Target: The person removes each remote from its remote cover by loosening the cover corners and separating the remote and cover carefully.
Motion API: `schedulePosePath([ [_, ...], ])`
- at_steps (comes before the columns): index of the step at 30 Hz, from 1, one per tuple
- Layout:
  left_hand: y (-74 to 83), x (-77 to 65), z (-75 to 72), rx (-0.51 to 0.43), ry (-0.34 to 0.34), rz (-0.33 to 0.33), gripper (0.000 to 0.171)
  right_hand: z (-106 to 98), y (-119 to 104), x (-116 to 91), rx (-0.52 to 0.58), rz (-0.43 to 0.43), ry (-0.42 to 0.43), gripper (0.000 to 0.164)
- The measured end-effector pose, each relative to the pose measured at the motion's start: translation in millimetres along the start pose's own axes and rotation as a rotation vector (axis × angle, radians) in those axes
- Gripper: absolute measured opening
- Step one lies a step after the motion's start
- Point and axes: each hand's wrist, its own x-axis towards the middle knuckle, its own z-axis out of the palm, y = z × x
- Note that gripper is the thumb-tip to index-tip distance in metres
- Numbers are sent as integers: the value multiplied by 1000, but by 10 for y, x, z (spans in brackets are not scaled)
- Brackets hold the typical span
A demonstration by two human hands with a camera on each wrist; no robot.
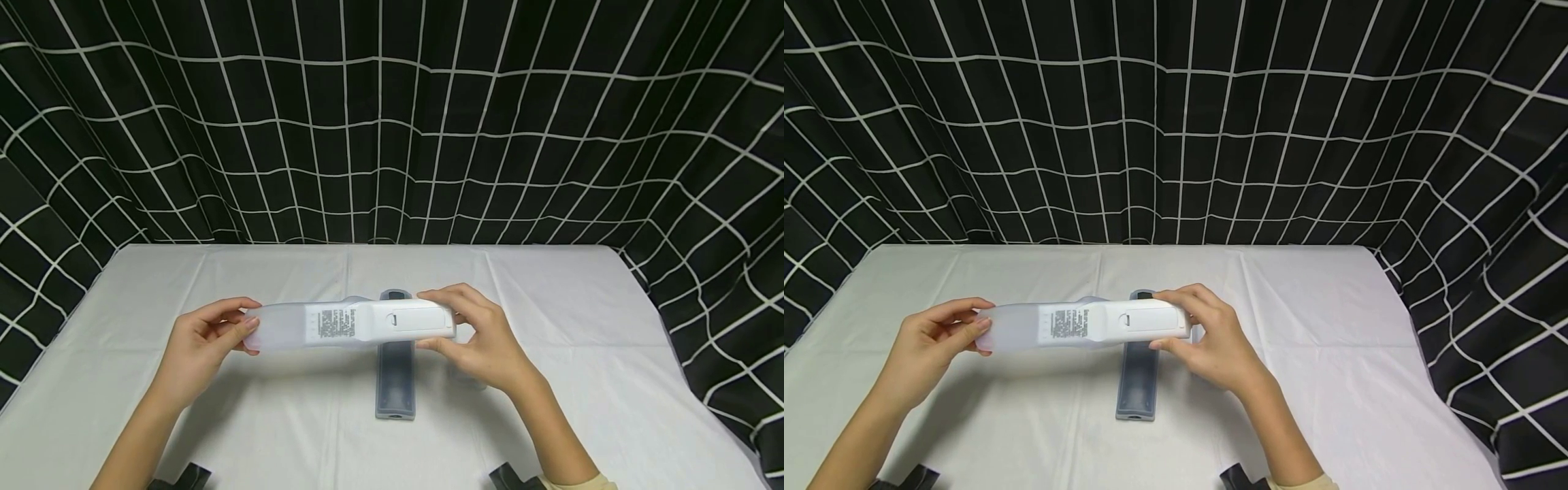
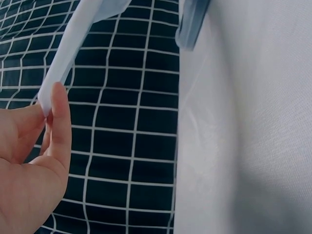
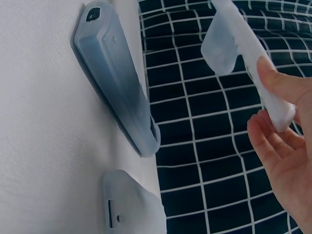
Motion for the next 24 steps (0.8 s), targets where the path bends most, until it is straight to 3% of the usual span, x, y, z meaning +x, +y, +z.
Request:
schedulePosePath([
  [11,11,-2,-26,28,-5,0,20,-16,16,4,-5,-7,1,55],
  [24,17,8,-67,-2,-23,-5,19,-46,18,2,-12,8,6,56],
])
